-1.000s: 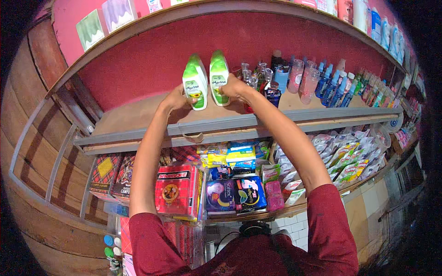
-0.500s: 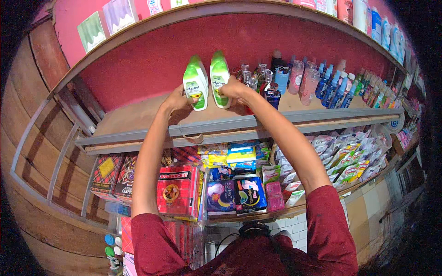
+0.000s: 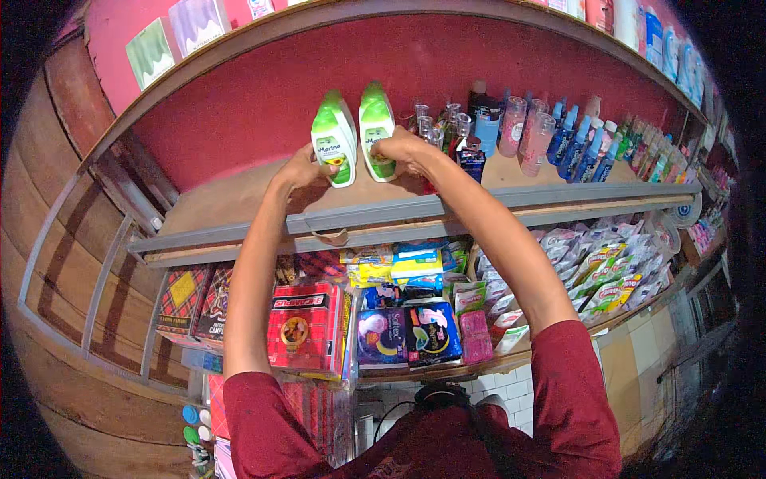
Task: Stocking perfume and lotion bottles onto store shelves from a cardboard box.
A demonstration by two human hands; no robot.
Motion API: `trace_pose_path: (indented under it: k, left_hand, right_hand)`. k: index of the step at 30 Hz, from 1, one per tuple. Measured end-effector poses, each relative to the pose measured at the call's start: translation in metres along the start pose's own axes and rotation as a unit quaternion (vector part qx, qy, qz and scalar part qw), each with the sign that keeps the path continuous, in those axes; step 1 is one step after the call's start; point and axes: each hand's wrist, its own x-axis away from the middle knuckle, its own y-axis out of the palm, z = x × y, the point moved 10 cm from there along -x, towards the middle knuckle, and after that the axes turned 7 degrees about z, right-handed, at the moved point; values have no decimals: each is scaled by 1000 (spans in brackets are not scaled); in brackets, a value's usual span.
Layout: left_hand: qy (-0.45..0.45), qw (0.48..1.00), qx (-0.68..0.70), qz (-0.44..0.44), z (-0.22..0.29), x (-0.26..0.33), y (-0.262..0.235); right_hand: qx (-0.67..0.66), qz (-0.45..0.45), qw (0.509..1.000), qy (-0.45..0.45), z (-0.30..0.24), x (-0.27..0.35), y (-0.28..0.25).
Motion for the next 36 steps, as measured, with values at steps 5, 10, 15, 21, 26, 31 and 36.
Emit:
trace_pose_path:
  k: [5, 10, 15, 21, 26, 31, 36]
  left_hand:
    - [46, 998, -23, -28, 3, -5, 4]
    - [55, 997, -39, -48, 7, -3, 6]
    - [45, 998, -18, -38, 12, 1, 5]
    - [56, 997, -34, -30, 6, -5, 2]
    - [37, 998, -20, -54, 5, -3, 4]
    - [-5, 998, -17, -53, 16, 14, 10]
    - [21, 997, -72, -31, 31, 20, 9]
  right_hand:
    - [11, 48, 997, 54, 4, 4, -4]
    - [33, 68, 997, -10, -15, 12, -11]
    - [10, 94, 995, -43, -6, 1, -18]
    - [118, 238, 961, -76, 3, -27, -33]
    - [65, 179, 980, -64, 5, -19, -27]
    - [76, 195, 976, -53, 3, -15, -25]
    - [62, 203, 976, -46, 7, -16, -28]
